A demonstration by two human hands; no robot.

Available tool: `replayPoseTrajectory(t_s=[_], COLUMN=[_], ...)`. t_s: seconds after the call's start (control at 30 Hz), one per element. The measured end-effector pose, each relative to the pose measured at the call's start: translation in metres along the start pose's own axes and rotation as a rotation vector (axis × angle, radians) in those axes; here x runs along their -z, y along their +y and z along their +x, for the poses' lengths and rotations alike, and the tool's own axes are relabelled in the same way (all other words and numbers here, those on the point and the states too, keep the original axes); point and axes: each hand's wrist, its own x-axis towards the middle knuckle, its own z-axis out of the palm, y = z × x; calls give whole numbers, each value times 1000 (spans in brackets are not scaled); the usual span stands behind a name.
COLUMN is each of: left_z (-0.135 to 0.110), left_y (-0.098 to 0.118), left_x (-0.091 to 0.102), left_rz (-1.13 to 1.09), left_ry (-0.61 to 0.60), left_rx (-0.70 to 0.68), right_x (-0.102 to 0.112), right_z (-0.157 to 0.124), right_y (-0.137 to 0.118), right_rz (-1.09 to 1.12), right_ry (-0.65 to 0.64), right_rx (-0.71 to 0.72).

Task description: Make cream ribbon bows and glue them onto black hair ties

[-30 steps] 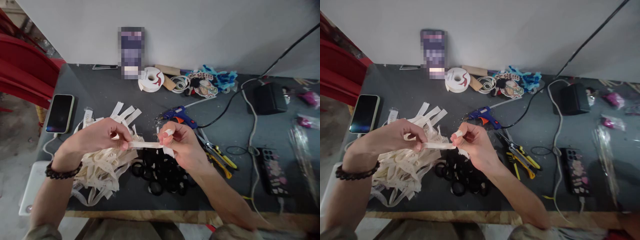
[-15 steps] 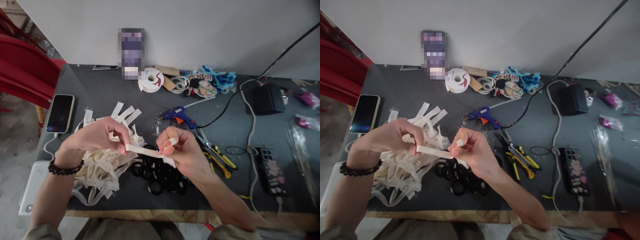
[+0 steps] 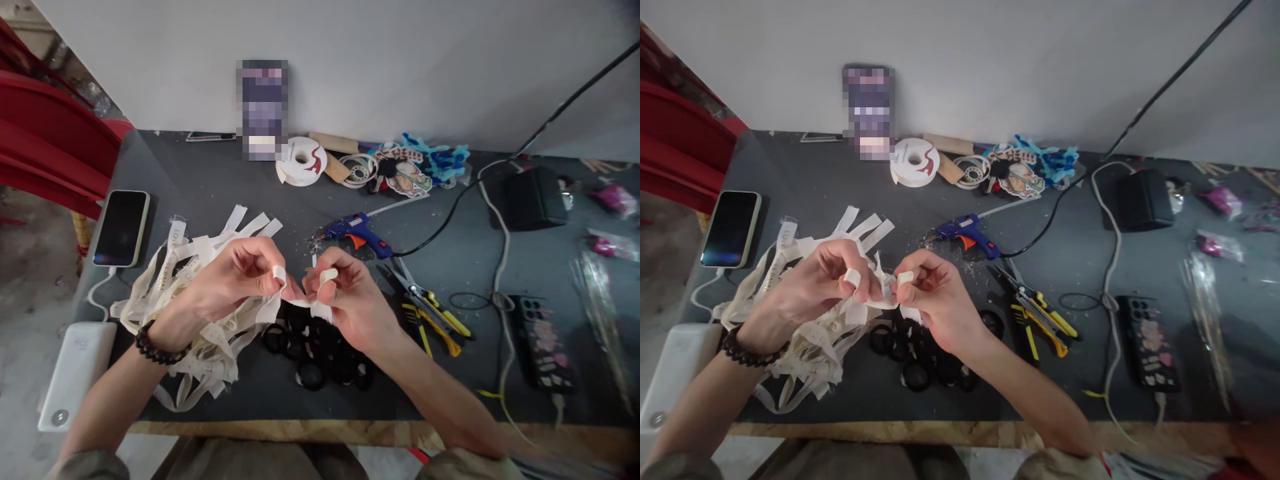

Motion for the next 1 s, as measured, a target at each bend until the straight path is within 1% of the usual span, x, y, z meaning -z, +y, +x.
replayPoseTrajectory(t_s=[0.1, 0.17, 0.27, 0.33, 0.47, 0.57, 0.67, 0.77, 0.83, 0.9, 1.0], left_z=[0, -1, -4, -6, -7, -6, -6, -4, -2, -1, -1], left_y=[1, 1, 3, 6, 12, 13, 12, 10, 9, 9, 11], left_x=[-2, -4, -7, -8, -11, -9, -6, -4, -4, -5, -6], left_rz=[-22, -14, 48, 120, 286, 336, 338, 303, 270, 237, 196], left_ry=[-25, -18, 3, 9, -5, 15, 36, 52, 67, 75, 58], left_rx=[-5, 22, 80, 91, 61, -4, -37, -27, -8, 8, 91], right_x=[0, 0, 0, -1, -3, -4, -6, -8, -8, -9, -8], right_z=[2, 3, 4, 4, 2, 1, 0, 0, 1, 2, 2], right_y=[1, 2, 4, 5, 7, 8, 8, 7, 7, 7, 8], right_rz=[-37, -50, -47, -41, -47, -55, -65, -67, -71, -70, -58], right_ry=[3, 14, 23, 17, -3, -8, -23, 7, 41, 39, 55], right_rx=[21, 7, -36, -39, -36, -31, -20, -11, -4, -10, -35])
